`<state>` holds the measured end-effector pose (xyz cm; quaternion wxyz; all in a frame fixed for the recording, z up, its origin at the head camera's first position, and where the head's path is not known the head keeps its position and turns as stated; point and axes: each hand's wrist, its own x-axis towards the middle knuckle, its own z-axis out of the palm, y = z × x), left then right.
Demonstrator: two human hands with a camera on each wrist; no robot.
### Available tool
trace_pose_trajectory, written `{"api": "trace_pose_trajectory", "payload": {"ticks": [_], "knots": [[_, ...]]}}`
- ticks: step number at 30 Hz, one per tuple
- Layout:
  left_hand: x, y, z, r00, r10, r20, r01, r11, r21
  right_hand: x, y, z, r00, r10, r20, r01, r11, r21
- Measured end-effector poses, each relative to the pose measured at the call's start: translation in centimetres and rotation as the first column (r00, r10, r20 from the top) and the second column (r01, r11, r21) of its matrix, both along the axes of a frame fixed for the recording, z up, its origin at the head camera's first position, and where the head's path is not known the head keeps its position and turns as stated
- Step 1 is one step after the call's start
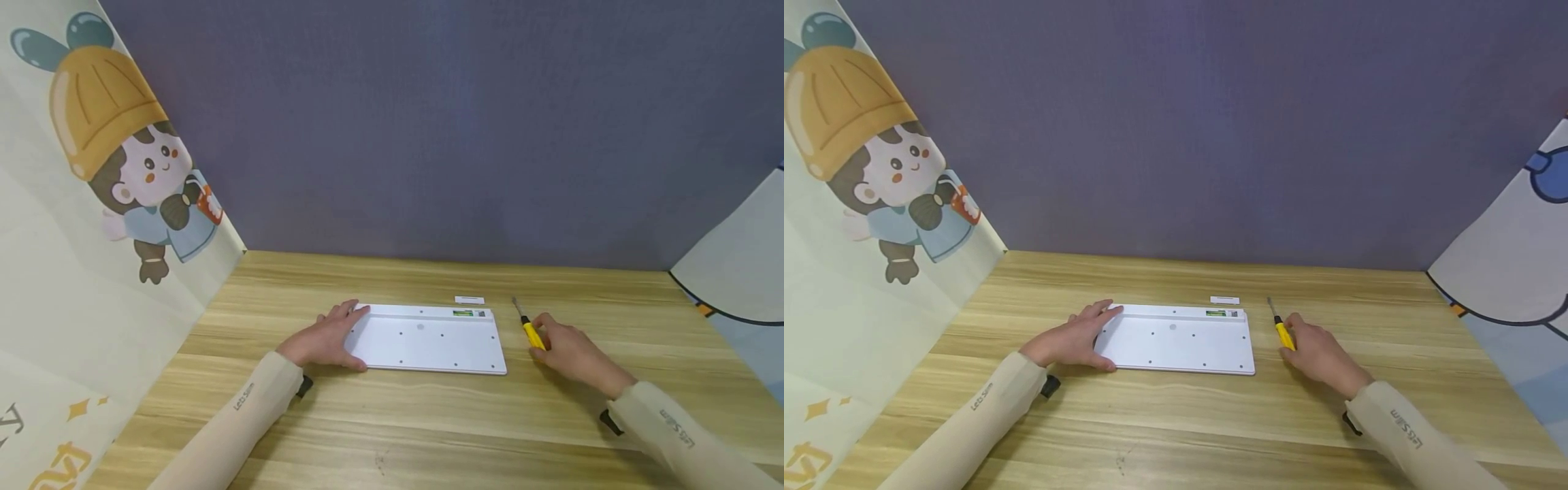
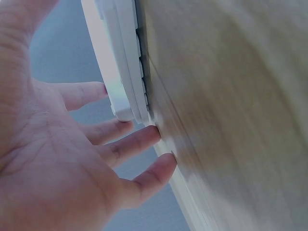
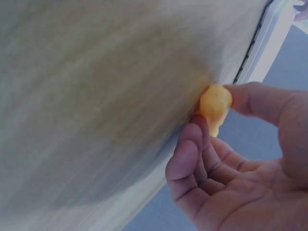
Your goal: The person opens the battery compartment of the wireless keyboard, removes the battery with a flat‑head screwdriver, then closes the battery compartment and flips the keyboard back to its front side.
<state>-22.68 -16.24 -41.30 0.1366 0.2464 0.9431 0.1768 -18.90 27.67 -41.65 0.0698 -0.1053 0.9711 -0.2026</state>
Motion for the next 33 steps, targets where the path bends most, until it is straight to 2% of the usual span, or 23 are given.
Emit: {"api": "trace_pose_trajectory", "payload": {"ticks": [11, 16, 20, 25, 29, 33], "knots": [[0.0, 0.0, 0.0, 1.0, -0.004, -0.013, 0.004, 1.0, 0.002, 0.6, 0.4, 0.7, 0.998, -0.057, -0.038, 0.057, 0.998, 0.003], [0.0, -0.1, -0.1, 1.0, -0.003, -0.009, 0.003, 1.0, 0.009, 0.6, 1.0, 1.3, 0.991, -0.055, -0.121, 0.05, 0.998, -0.045], [0.0, -0.1, -0.1, 1.0, 0.002, -0.004, -0.002, 1.0, 0.005, 0.5, 1.3, 1.7, 0.977, -0.063, -0.206, 0.049, 0.996, -0.07], [0.0, -0.1, 0.0, 1.0, 0.007, 0.0, -0.007, 1.0, 0.002, 0.3, 1.3, 2.2, 0.94, -0.11, -0.324, 0.075, 0.99, -0.12], [0.1, 0.0, 0.1, 1.0, 0.006, -0.001, -0.006, 1.0, 0.01, 0.1, 1.1, 2.5, 0.89, -0.146, -0.432, 0.071, 0.98, -0.185], [0.1, 0.0, 0.1, 1.0, 0.003, 0.0, -0.003, 1.0, 0.021, -0.3, 0.7, 2.9, 0.848, -0.179, -0.5, 0.064, 0.969, -0.238]]}}
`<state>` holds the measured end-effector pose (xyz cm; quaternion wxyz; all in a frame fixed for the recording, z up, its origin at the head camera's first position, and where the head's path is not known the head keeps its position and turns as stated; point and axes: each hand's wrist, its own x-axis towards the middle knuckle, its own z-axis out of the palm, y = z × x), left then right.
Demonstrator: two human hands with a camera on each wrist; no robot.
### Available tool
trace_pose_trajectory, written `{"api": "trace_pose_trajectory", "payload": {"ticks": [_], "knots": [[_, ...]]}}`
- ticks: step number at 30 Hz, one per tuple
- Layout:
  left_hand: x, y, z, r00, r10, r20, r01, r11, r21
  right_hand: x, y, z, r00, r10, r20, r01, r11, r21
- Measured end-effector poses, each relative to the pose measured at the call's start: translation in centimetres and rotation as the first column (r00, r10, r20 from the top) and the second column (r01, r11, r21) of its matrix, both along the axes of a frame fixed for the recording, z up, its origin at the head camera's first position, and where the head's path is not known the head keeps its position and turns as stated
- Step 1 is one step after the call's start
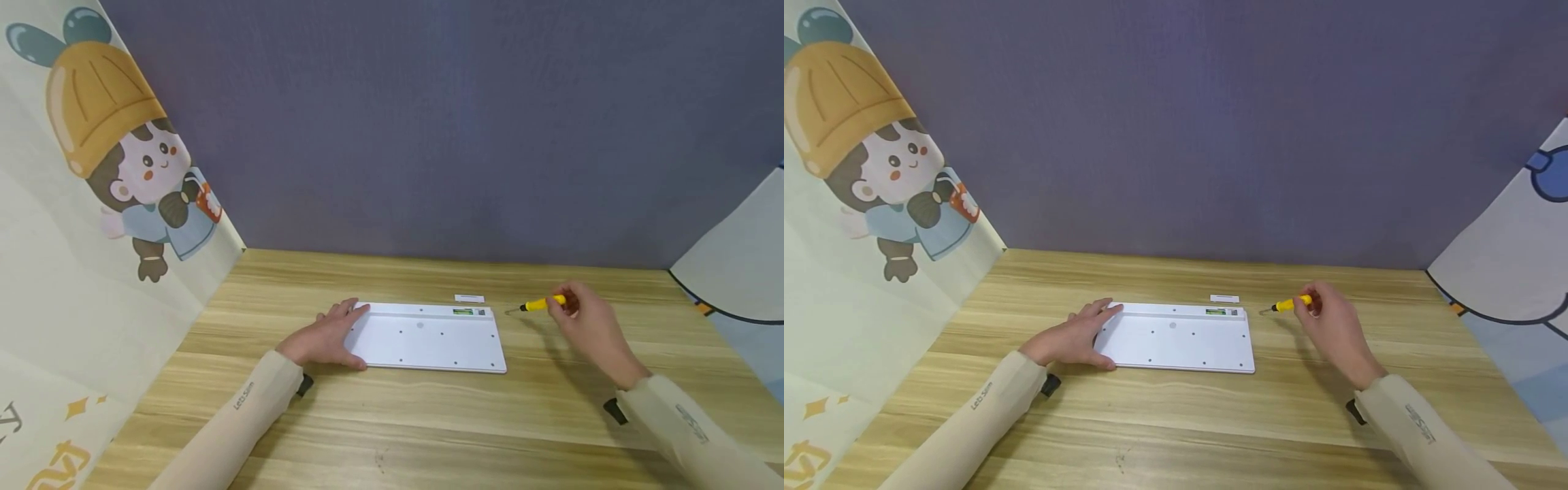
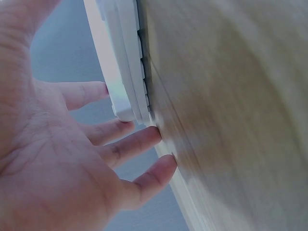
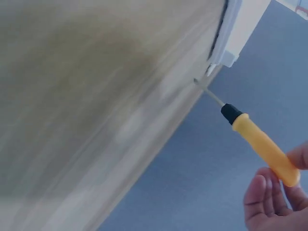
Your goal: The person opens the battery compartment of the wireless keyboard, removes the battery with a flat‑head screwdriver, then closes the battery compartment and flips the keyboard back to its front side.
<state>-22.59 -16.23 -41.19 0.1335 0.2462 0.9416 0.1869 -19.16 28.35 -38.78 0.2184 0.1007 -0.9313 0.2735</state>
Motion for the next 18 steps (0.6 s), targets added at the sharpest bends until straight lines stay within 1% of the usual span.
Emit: {"api": "trace_pose_trajectory", "payload": {"ticks": [3, 7, 11, 14, 18], "knots": [[0.0, 0.0, -0.1, 1.0, -0.001, -0.003, 0.001, 1.0, 0.0, -0.4, -0.5, 0.4, 0.999, -0.002, -0.045, 0.001, 1.0, -0.031], [-0.1, 0.0, -0.1, 1.0, 0.0, -0.006, 0.0, 1.0, -0.005, -0.7, -1.4, 1.1, 0.995, 0.025, -0.1, -0.03, 0.998, -0.056], [0.0, 0.0, -0.1, 1.0, 0.0, -0.007, 0.0, 1.0, -0.01, -1.0, -2.4, 1.5, 0.982, 0.087, -0.168, -0.097, 0.994, -0.052], [-0.1, 0.1, 0.0, 1.0, -0.004, -0.008, 0.003, 1.0, -0.018, -1.3, -3.1, 1.7, 0.967, 0.146, -0.208, -0.158, 0.987, -0.042], [-0.1, 0.1, 0.0, 1.0, -0.007, -0.006, 0.006, 1.0, -0.029, -1.7, -4.0, 1.8, 0.956, 0.187, -0.224, -0.2, 0.979, -0.035]]}}
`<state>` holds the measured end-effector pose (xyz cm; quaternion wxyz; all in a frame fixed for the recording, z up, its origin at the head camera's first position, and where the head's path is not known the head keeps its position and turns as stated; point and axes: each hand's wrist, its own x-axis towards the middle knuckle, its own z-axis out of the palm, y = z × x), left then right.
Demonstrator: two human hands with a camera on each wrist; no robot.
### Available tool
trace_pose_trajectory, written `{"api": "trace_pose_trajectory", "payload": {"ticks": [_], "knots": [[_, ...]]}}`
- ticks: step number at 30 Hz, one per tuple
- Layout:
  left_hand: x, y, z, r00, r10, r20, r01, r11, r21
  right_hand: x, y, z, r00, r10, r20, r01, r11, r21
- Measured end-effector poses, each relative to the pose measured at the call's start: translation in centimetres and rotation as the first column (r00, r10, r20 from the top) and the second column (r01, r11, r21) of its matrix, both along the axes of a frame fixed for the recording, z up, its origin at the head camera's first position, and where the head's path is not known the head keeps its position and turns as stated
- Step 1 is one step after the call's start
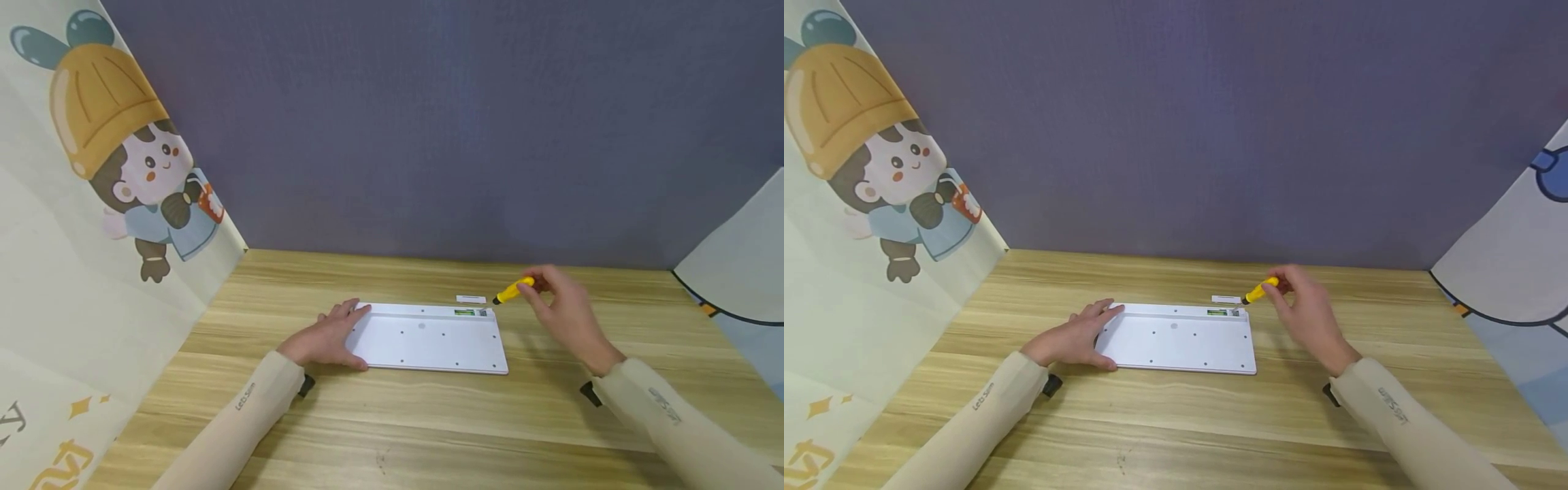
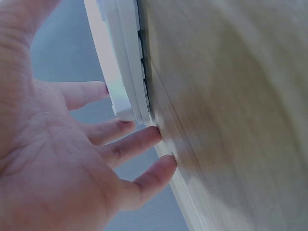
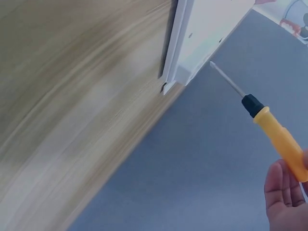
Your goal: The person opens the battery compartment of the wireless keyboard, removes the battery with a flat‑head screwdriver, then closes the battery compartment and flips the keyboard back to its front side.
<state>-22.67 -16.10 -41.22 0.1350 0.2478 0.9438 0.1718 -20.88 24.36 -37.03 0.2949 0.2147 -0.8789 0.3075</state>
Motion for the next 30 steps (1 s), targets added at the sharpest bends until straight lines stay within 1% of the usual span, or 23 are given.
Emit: {"api": "trace_pose_trajectory", "payload": {"ticks": [5, 11, 14, 19, 23, 30], "knots": [[0.0, -0.1, -0.1, 1.0, -0.003, -0.005, 0.003, 1.0, 0.006, -0.5, -0.6, -0.1, 1.0, 0.013, 0.007, -0.013, 1.0, 0.012], [0.1, -0.1, -0.1, 1.0, -0.013, 0.0, 0.013, 1.0, 0.025, -0.9, -0.9, -0.1, 0.999, 0.002, 0.033, -0.003, 0.999, 0.044], [0.1, -0.1, 0.1, 1.0, -0.013, 0.003, 0.013, 1.0, 0.024, -1.0, -1.1, 0.0, 0.999, 0.024, 0.026, -0.025, 0.998, 0.053], [0.2, 0.0, 0.2, 1.0, -0.007, 0.004, 0.007, 1.0, 0.019, -1.4, -1.9, 0.6, 0.996, 0.083, 0.014, -0.084, 0.994, 0.075], [0.2, 0.0, 0.2, 1.0, -0.001, 0.003, 0.001, 1.0, 0.013, -1.6, -2.5, 0.8, 0.995, 0.089, 0.054, -0.093, 0.993, 0.075], [0.2, 0.0, 0.1, 1.0, -0.005, 0.004, 0.005, 1.0, 0.013, -2.1, -3.1, 1.4, 0.989, 0.055, 0.138, -0.063, 0.997, 0.054]]}}
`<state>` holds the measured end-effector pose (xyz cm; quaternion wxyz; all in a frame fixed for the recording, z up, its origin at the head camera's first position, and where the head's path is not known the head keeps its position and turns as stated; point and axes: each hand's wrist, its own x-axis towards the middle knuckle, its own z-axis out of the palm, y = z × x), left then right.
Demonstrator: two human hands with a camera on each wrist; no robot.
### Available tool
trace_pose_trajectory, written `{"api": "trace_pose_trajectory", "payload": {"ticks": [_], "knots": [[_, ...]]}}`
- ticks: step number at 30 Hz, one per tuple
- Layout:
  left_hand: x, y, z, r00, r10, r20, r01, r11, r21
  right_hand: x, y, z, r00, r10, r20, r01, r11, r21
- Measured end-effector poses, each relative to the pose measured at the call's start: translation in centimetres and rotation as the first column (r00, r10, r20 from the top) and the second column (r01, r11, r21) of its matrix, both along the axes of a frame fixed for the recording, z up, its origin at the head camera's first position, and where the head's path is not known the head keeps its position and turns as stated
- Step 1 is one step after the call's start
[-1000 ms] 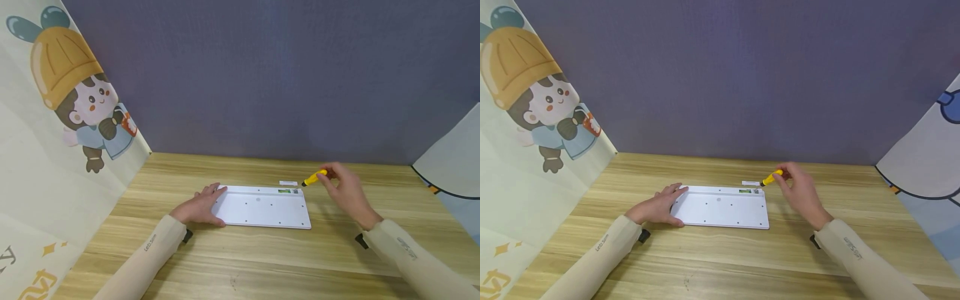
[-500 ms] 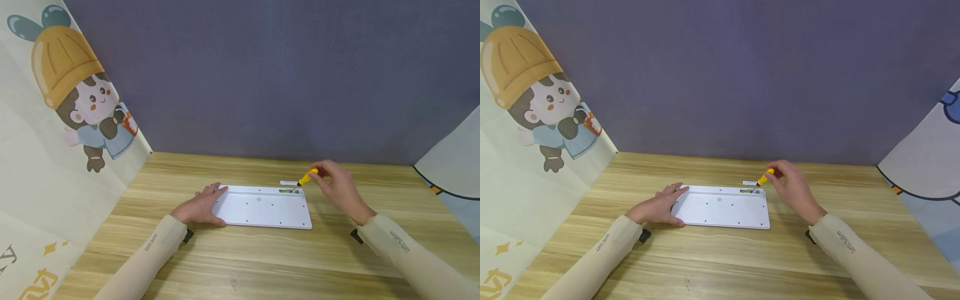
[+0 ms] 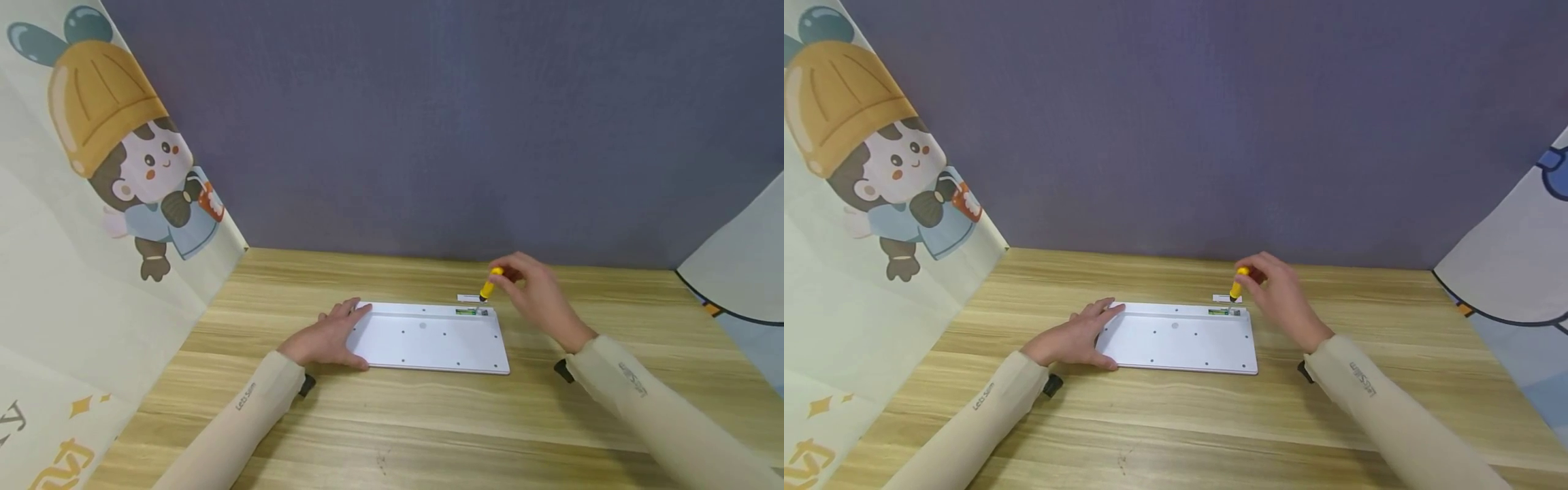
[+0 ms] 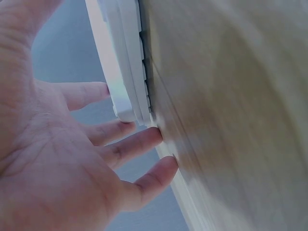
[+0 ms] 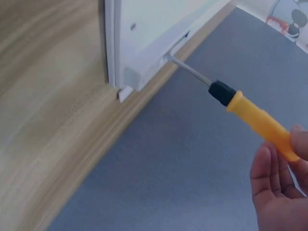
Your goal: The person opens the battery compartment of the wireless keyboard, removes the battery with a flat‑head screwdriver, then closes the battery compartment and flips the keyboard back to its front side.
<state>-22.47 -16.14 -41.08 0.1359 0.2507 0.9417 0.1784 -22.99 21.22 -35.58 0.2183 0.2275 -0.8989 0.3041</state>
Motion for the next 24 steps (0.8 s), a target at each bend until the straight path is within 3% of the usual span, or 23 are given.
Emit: {"api": "trace_pose_trajectory", "payload": {"ticks": [10, 16, 24], "knots": [[-0.1, 0.0, 0.1, 1.0, 0.0, 0.001, 0.0, 1.0, -0.002, -1.3, 2.7, 0.1, 0.973, -0.077, 0.218, 0.092, 0.994, -0.057], [-0.1, 0.0, 0.2, 1.0, -0.004, 0.003, 0.004, 1.0, 0.006, -1.8, 4.2, -0.4, 0.96, -0.098, 0.263, 0.114, 0.993, -0.044], [-0.2, 0.0, 0.1, 1.0, -0.002, 0.006, 0.002, 1.0, -0.01, -2.3, 4.2, -0.5, 0.951, -0.106, 0.289, 0.134, 0.988, -0.078]]}}
